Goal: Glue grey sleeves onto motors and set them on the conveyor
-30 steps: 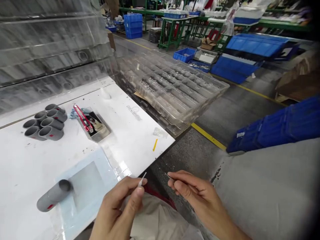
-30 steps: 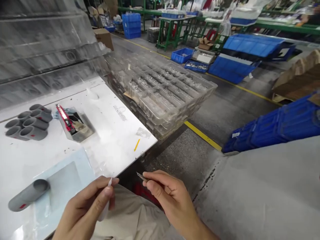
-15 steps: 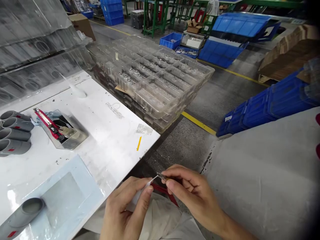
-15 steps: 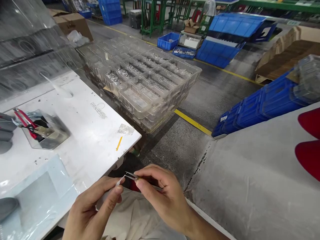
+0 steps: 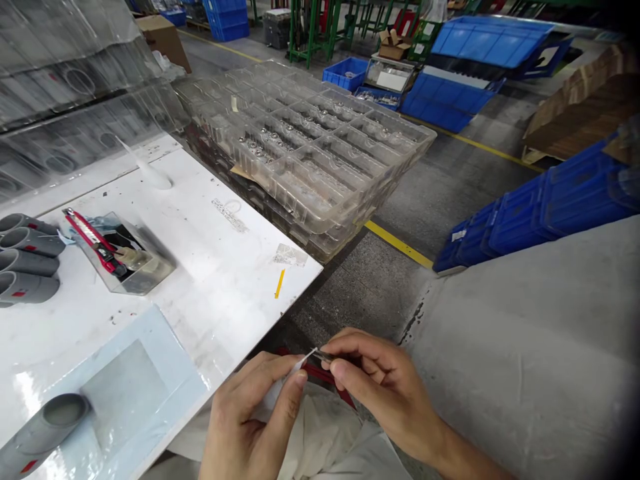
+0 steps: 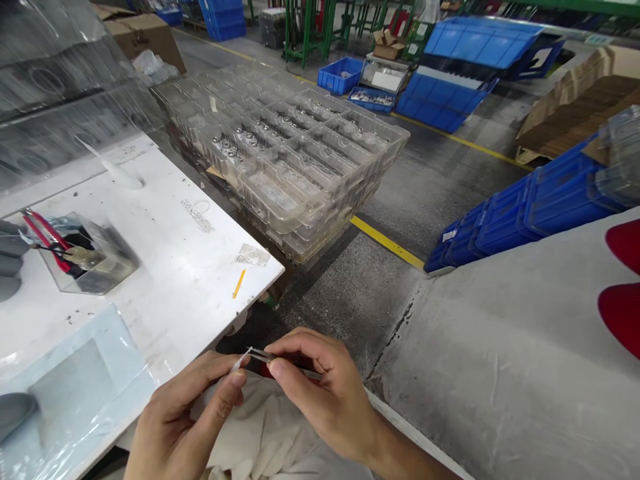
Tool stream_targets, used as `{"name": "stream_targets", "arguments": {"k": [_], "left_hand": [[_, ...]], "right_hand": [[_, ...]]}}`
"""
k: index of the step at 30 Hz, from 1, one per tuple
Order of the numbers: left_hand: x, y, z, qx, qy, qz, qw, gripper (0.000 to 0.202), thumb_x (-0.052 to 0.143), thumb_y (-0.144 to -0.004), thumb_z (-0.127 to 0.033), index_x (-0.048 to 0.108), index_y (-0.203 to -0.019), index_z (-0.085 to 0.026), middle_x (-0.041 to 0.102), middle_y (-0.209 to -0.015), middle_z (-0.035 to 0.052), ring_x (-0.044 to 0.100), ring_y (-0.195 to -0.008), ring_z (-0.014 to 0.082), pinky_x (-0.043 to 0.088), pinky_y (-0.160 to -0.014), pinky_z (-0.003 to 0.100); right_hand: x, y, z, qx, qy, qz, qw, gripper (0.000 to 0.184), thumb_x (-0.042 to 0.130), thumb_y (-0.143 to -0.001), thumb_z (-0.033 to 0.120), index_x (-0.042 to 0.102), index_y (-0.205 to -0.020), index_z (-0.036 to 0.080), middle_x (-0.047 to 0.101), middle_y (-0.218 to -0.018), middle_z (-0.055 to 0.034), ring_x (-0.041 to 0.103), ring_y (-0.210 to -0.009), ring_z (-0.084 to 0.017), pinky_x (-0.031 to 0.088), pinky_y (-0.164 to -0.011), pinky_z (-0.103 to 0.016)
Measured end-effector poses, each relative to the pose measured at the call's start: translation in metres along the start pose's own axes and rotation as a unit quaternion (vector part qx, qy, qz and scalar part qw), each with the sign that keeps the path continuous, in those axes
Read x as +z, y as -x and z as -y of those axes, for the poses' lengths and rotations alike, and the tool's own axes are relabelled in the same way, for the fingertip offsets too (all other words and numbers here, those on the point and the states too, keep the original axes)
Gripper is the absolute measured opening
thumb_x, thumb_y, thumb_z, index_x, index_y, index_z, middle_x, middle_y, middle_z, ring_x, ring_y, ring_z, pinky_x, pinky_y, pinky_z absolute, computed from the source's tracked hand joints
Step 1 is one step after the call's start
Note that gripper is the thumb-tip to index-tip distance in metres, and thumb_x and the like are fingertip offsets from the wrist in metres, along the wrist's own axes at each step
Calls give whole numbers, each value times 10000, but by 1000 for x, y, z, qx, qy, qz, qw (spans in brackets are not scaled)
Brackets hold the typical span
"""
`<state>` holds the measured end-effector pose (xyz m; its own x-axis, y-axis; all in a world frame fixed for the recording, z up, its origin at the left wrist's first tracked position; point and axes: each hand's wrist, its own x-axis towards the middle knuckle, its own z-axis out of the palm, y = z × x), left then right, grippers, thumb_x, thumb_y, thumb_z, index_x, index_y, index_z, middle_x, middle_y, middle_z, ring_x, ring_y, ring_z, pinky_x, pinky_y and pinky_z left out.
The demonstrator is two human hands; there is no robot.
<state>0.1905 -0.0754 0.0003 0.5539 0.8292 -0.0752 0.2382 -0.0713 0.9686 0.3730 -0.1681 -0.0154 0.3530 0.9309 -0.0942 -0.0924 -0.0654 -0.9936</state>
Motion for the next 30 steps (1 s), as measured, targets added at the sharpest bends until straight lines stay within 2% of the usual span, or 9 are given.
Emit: {"name": "stream_targets", "arguments": {"k": [4, 12, 19, 23, 25, 27, 29, 30], "left_hand": [[3, 2, 0, -19, 18, 0, 1000, 165, 765, -982, -310, 869, -1101, -357, 810, -926, -30, 734, -779, 130, 561, -743, 210], [3, 1, 0, -34, 11, 24, 999, 153, 742, -1002, -337, 862, -1097, -348, 770, -838, -43, 697, -733, 113, 510, -708, 204], [2, 1, -2, -42, 7, 30, 999, 142, 740, -1002, -350, 862, -1072, -328, 769, -864, -25, 701, -749, 131, 515, -697, 213], [0, 1, -5, -31, -18, 42, 998, 147, 715, -1009, -358, 851, -1014, -304, 769, -838, -13, 701, -730, 145, 526, -679, 218], [-3, 0, -6, -32, -34, 43, 998, 168, 704, -1011, -380, 841, -971, -291, 759, -812, -7, 694, -705, 150, 531, -651, 217], [-8, 0, -5, -36, -52, 35, 997, 190, 705, -1008, -401, 839, -944, -282, 762, -805, 2, 705, -697, 158, 547, -635, 213], [-13, 0, -4, -29, -68, 27, 997, 174, 729, -991, -400, 846, -941, -282, 788, -835, 12, 747, -732, 171, 574, -637, 203], [-15, 0, -4, -22, -73, 23, 997, 156, 742, -984, -391, 850, -944, -286, 804, -863, 15, 768, -765, 176, 588, -659, 197]], "right_hand": [[0, 0, -1, -10, 25, -7, 1000, 109, 712, -1032, 259, 816, -1007, 282, 734, -881, 6, 647, -732, -100, 505, -678, -207], [-2, 5, -7, -24, 35, -33, 999, 131, 695, -1043, 246, 813, -1054, 301, 754, -944, 6, 670, -798, -116, 512, -695, -210], [-3, 5, -6, -31, 42, -41, 998, 128, 707, -1031, 245, 825, -1039, 295, 756, -915, -8, 675, -784, -131, 509, -684, -231], [-5, 6, -8, -7, 20, -52, 998, 102, 744, -1008, 294, 846, -1004, 281, 758, -900, -35, 666, -758, -147, 495, -648, -246], [-11, 4, -9, 24, -32, -92, 995, 124, 761, -994, 351, 848, -962, 268, 738, -825, -33, 589, -637, -122, 441, -563, -236], [-20, 0, -9, 42, -93, -171, 980, 181, 770, -977, 407, 840, -912, 253, 702, -751, -25, 482, -545, -96, 369, -494, -223], [-26, -2, -9, 34, -121, -229, 965, 208, 784, -958, 438, 835, -901, 244, 689, -742, -32, 462, -539, -100, 345, -469, -220], [-28, -2, -8, 23, -116, -233, 965, 201, 796, -950, 437, 836, -914, 244, 699, -769, -42, 488, -557, -109, 363, -473, -224]]}}
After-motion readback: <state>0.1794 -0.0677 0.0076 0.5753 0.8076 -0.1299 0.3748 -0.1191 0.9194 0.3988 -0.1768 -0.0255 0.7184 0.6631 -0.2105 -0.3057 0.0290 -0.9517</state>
